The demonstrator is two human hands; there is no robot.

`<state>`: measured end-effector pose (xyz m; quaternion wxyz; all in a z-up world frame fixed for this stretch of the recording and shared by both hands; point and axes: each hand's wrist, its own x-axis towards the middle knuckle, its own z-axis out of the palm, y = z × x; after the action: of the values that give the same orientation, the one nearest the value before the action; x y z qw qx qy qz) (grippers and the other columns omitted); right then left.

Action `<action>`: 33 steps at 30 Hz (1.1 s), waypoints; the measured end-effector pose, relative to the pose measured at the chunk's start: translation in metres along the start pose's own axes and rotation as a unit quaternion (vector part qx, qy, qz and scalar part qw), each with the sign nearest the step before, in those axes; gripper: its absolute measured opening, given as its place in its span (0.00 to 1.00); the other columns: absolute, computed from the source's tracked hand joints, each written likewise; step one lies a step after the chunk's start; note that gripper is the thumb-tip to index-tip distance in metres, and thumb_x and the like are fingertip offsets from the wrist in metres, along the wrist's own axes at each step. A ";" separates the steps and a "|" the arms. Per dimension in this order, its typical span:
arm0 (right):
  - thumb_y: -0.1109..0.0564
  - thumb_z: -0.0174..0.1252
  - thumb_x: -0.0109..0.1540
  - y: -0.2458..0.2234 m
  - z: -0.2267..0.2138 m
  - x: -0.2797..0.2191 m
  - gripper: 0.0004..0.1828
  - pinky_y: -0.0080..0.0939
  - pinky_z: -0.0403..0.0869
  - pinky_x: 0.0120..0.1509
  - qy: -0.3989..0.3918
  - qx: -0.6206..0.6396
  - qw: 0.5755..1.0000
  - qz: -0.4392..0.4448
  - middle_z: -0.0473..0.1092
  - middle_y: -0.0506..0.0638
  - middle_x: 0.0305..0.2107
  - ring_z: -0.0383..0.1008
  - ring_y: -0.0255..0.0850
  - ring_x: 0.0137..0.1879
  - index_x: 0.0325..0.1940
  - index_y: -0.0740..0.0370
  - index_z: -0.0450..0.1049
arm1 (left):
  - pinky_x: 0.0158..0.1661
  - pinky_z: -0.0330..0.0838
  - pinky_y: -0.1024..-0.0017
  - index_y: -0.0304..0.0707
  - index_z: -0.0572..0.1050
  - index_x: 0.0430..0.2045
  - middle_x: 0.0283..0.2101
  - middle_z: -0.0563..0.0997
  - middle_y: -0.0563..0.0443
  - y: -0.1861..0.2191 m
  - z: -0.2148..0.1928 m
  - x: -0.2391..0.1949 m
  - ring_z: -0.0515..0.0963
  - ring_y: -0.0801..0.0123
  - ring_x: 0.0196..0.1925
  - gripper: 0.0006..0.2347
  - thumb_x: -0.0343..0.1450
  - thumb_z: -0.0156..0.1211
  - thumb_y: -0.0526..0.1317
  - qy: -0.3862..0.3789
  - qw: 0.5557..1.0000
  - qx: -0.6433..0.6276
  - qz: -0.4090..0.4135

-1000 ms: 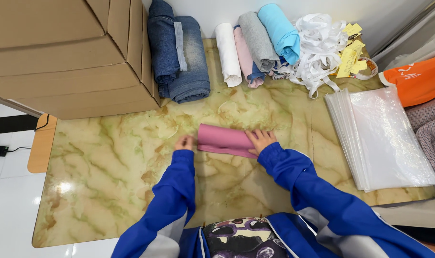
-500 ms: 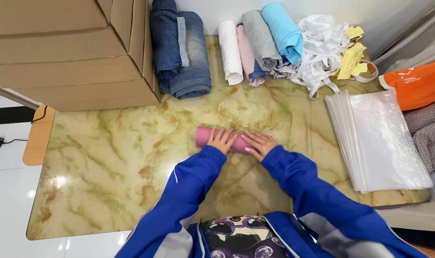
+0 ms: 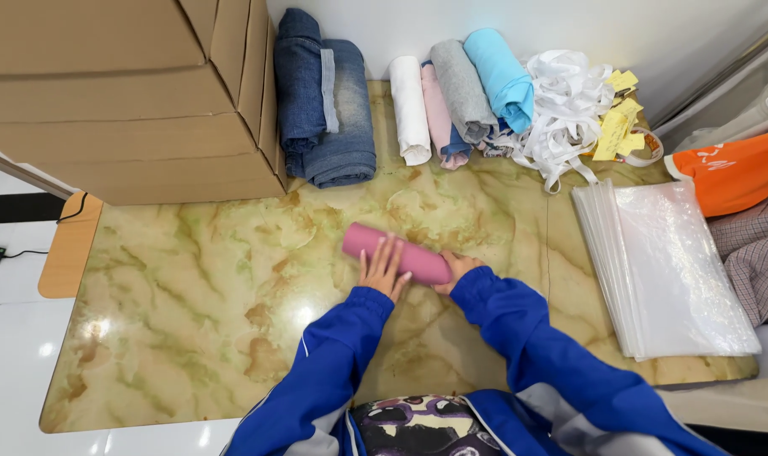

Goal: The person folds several shirts on a marble-patterned table, including a pink shirt, an orange shirt, a black shirt, and a white shirt. After folding each item, they place it in a stack. The person then retrieves a clear plastic bag and places the folded white shirt inside it.

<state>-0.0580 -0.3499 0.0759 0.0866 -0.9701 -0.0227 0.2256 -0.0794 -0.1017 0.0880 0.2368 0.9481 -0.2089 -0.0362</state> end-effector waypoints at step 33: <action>0.35 0.74 0.48 -0.035 -0.172 0.127 0.46 0.46 0.74 0.67 0.204 0.368 0.902 0.097 0.73 0.50 0.54 0.76 0.46 0.59 0.66 0.44 0.66 | 0.63 0.69 0.54 0.44 0.67 0.65 0.63 0.72 0.38 0.017 -0.092 0.329 0.70 0.48 0.67 0.45 0.53 0.84 0.57 0.057 0.734 -0.611 -0.292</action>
<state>0.1317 -0.3321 0.1795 0.4176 -0.8914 0.1747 0.0224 0.2285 -0.2115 0.1876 0.7543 0.6141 0.1592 -0.1693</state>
